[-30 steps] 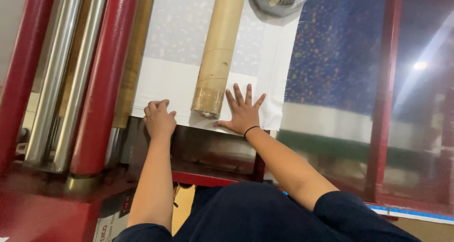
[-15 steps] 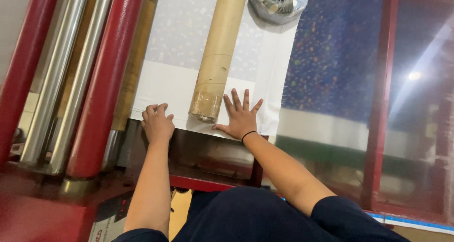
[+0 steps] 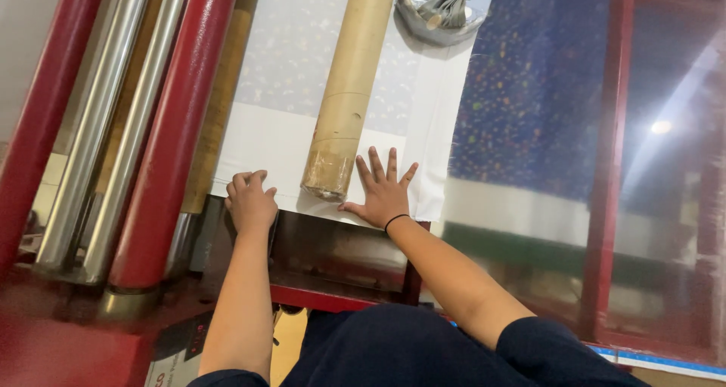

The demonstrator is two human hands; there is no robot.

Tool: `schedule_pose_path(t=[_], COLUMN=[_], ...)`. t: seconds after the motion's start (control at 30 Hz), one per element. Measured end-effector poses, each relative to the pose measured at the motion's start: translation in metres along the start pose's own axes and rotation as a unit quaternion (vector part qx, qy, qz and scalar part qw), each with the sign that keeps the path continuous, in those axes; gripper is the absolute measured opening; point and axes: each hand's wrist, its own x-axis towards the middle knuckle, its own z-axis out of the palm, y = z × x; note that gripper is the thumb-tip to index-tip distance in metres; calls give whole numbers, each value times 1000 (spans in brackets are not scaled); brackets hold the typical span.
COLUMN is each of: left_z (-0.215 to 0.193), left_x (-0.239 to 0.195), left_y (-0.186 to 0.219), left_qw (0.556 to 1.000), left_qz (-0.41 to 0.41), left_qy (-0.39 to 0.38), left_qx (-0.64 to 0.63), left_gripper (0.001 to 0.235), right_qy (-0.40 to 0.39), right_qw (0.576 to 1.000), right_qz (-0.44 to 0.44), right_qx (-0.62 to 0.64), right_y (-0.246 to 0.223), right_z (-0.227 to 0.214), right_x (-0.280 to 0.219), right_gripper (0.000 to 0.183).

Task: Aligning and flattening fabric on a heat press or laminating machine in a print shop environment.

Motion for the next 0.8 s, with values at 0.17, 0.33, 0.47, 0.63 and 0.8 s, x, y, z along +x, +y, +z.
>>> schedule_pose_path(t=[0.17, 0.33, 0.47, 0.63, 0.8], left_z=[0, -3, -3, 2, 0], left_x=[-1, -3, -6, -4, -6], left_y=[0, 2, 4, 0, 3], left_qw=[1000, 1000, 1000, 1000, 1000], left_qz=[-2, -6, -9, -4, -8], left_qy=[3, 6, 7, 21, 19], left_qx=[0, 6, 9, -1, 2], left_gripper=[47, 46, 48, 48, 49], right_qy=[1, -6, -10, -8, -4], right_qw=[1000, 1000, 1000, 1000, 1000], right_qz=[-2, -2, -1, -2, -5], right_qx=[4, 7, 9, 16, 21], right_y=[0, -1, 0, 0, 1], right_z=[0, -9, -9, -11, -14], right_x=[-2, -3, -4, -5, -7], right_gripper=[130, 134, 134, 133, 132])
